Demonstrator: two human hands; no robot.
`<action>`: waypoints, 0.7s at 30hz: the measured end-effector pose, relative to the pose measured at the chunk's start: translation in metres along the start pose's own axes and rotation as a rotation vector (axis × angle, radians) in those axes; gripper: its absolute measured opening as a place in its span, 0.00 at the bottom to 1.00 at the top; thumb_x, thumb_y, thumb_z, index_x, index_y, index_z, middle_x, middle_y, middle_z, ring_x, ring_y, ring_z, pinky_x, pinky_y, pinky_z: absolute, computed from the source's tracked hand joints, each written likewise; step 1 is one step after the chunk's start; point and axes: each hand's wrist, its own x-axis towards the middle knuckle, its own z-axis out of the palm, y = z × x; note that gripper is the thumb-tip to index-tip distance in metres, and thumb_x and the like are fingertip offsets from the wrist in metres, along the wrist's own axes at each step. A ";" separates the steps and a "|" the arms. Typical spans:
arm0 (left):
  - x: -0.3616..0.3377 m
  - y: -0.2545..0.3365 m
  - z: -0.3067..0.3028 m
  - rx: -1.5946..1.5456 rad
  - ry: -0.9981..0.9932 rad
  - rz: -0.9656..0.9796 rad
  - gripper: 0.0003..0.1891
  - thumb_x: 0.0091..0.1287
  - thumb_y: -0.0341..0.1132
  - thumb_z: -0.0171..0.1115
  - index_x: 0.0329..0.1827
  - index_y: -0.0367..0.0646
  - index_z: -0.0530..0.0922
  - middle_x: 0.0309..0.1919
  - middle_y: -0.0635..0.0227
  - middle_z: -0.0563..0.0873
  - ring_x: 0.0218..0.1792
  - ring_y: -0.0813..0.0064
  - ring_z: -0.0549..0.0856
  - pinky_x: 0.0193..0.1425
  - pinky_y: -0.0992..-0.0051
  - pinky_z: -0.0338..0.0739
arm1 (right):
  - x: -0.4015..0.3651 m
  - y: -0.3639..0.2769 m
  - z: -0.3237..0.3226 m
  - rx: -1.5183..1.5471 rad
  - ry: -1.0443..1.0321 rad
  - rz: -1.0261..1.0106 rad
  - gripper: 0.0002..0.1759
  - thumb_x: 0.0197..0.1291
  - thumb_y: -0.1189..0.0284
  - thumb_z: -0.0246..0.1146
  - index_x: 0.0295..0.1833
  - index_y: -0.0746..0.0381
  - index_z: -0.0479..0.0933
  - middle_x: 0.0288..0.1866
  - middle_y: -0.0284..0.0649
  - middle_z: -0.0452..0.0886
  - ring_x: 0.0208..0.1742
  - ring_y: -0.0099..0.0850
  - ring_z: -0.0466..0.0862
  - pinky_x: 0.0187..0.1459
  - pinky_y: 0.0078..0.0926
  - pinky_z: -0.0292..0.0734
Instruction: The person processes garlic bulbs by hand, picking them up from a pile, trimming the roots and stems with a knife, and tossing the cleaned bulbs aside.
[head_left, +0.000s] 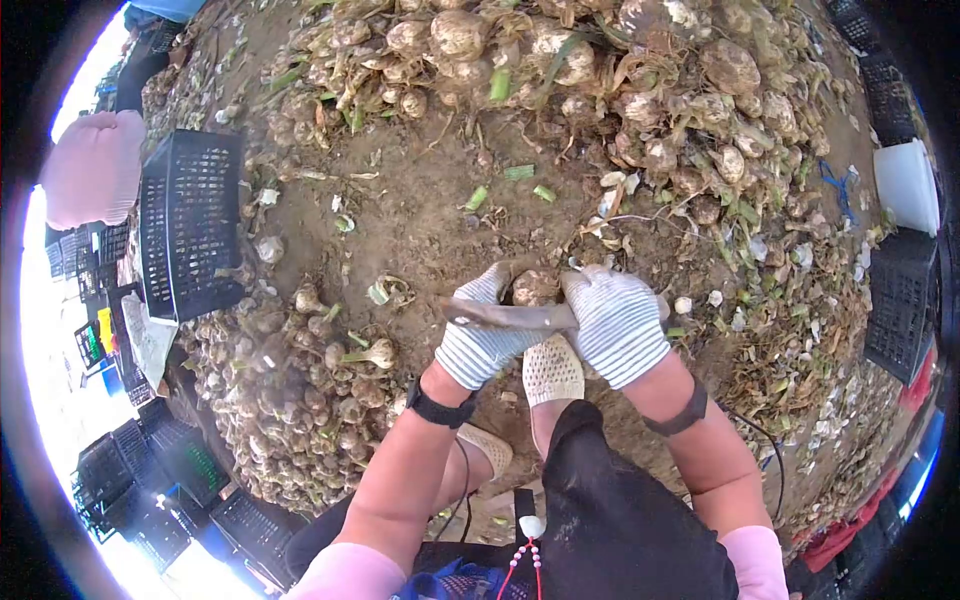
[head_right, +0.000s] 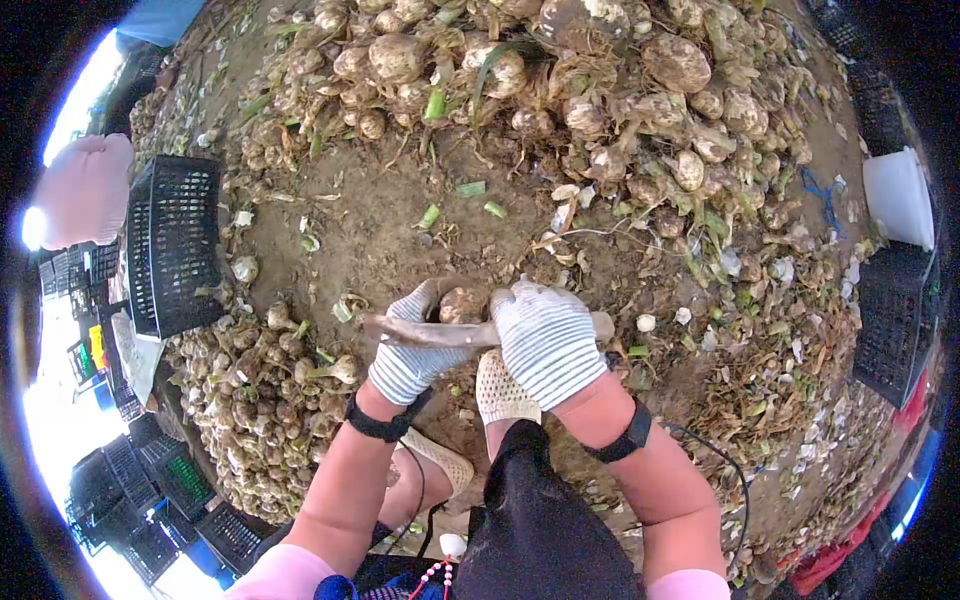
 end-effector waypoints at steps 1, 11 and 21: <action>-0.008 0.003 -0.004 0.251 0.030 0.085 0.22 0.67 0.41 0.56 0.59 0.36 0.72 0.52 0.57 0.81 0.51 0.68 0.82 0.54 0.69 0.78 | -0.003 -0.002 0.002 0.011 0.037 -0.034 0.17 0.45 0.68 0.65 0.42 0.64 0.77 0.35 0.50 0.81 0.38 0.47 0.83 0.40 0.42 0.78; -0.042 0.046 0.010 0.641 -0.045 0.228 0.31 0.48 0.39 0.75 0.55 0.38 0.74 0.38 0.60 0.86 0.37 0.70 0.87 0.45 0.74 0.81 | -0.017 0.081 0.050 0.026 -0.218 0.414 0.11 0.55 0.71 0.58 0.39 0.67 0.80 0.36 0.56 0.82 0.38 0.51 0.83 0.42 0.43 0.79; -0.036 0.036 0.003 -0.017 0.098 0.149 0.21 0.53 0.24 0.65 0.51 0.40 0.74 0.40 0.67 0.82 0.41 0.78 0.80 0.47 0.78 0.77 | -0.045 0.030 0.041 0.900 -0.057 0.466 0.13 0.56 0.72 0.64 0.45 0.68 0.81 0.31 0.41 0.84 0.31 0.23 0.79 0.37 0.24 0.77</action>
